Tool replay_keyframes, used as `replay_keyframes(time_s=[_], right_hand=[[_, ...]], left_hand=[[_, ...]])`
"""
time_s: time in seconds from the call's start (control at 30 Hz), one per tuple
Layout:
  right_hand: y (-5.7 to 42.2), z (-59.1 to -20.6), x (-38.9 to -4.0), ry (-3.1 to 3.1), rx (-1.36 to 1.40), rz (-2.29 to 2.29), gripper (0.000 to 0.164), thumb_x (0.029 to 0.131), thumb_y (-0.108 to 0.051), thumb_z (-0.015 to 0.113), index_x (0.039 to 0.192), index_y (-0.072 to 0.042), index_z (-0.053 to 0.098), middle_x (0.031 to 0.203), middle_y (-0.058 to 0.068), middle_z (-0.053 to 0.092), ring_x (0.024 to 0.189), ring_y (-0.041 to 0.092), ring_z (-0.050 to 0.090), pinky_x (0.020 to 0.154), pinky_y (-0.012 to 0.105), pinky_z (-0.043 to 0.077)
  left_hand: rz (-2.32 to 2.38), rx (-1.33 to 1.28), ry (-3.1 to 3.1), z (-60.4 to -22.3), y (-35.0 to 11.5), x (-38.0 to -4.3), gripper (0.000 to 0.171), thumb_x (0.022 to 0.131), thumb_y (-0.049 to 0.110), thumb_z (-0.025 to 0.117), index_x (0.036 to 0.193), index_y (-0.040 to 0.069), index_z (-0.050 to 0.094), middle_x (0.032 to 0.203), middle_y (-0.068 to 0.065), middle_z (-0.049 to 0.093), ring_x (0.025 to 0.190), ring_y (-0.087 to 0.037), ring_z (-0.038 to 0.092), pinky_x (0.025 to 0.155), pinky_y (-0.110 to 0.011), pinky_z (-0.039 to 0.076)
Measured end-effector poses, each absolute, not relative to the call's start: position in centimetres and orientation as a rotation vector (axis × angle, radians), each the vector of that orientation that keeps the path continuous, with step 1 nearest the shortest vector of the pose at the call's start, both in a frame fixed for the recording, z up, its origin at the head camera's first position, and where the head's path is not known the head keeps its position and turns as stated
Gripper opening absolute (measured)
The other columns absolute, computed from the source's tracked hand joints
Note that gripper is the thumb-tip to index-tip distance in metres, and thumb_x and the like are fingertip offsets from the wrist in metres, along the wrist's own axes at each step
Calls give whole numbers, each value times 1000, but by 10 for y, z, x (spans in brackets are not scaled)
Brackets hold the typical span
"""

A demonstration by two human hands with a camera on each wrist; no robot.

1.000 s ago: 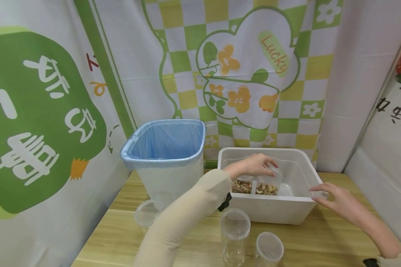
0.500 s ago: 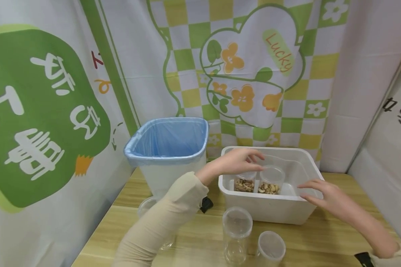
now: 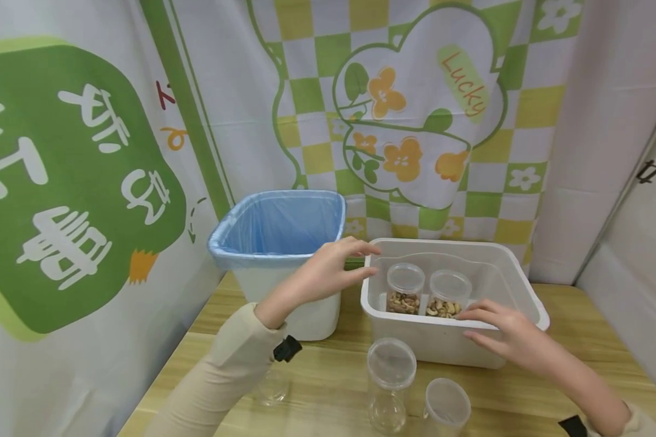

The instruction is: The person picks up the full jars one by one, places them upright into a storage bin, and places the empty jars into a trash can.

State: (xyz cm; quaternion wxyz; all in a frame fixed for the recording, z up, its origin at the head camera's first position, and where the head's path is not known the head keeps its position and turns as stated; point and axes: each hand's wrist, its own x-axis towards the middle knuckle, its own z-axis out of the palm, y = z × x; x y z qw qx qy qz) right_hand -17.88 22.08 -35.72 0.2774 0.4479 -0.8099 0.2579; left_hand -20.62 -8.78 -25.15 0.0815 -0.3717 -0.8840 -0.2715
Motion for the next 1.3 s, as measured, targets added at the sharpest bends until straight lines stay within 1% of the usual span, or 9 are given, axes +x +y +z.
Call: replay_keyframes(time_s=[0.23,0.33,0.43,0.53,0.73,0.93,1.1,1.17,1.3], right_hand=[[211,-371,-162,-2173,1220,673,35,68,-9,73,101,-16,62,97,-3,56,86,10,56,76,8,39],[209,-380,-155,-2165,1238,682,31,73,-15,71,103,-18,62,98,-4,56,86,9,56,75,8,39],[208,-389,-149,-2158,1248,674,22,81,-24,63,103,-20,62,99,-6,55,87,6,55,74,9,40],[208,-399,-144,-2150,1254,682,21,85,-29,58,103,-19,61,101,-7,55,89,7,55,77,10,40],[207,-414,-137,-2146,1236,724,25,80,-23,65,104,-18,61,103,-3,54,90,10,54,85,10,37],[208,-428,-134,-2167,1220,777,28,76,-19,69,103,-14,62,105,-3,53,91,12,53,85,10,36],[210,-443,-134,-2178,1190,776,31,72,-21,72,101,-14,63,109,-2,52,92,12,54,85,10,36],[211,-449,-134,-2180,1163,762,34,69,-22,74,101,-16,63,110,-2,52,95,11,53,83,12,39],[210,-459,-132,-2213,1100,763,41,64,-23,77,102,-18,63,114,0,52,102,7,48,72,24,48]], left_hand=[[-735,-1056,-2525,-258,-127,-196,26,83,17,61,108,7,60,103,-7,59,100,-21,55,85,-35,44],[-729,-1032,-2457,-263,-144,-194,25,82,12,63,106,6,61,102,-7,58,99,-21,55,82,-34,45],[-716,-1011,-2375,-268,-160,-194,25,79,7,65,103,4,61,101,-8,58,97,-21,55,79,-34,46],[-687,-991,-2294,-276,-175,-198,25,76,3,66,101,1,62,100,-9,58,95,-23,56,77,-35,47],[-662,-889,-2227,-291,-203,-205,27,74,-1,68,101,0,62,101,-11,58,96,-25,55,79,-37,46],[-660,-808,-2163,-305,-226,-211,29,72,-4,68,100,-2,61,103,-18,57,98,-30,53,83,-42,42],[-692,-727,-2141,-316,-243,-218,28,72,-7,65,100,-4,61,108,-22,54,107,-37,46,89,-50,36],[-696,-695,-2139,-319,-249,-220,28,73,-8,64,101,-5,60,110,-23,53,111,-38,43,91,-52,33],[-701,-653,-2137,-326,-260,-225,28,74,-9,63,101,-6,60,112,-25,52,114,-42,39,94,-53,29]])
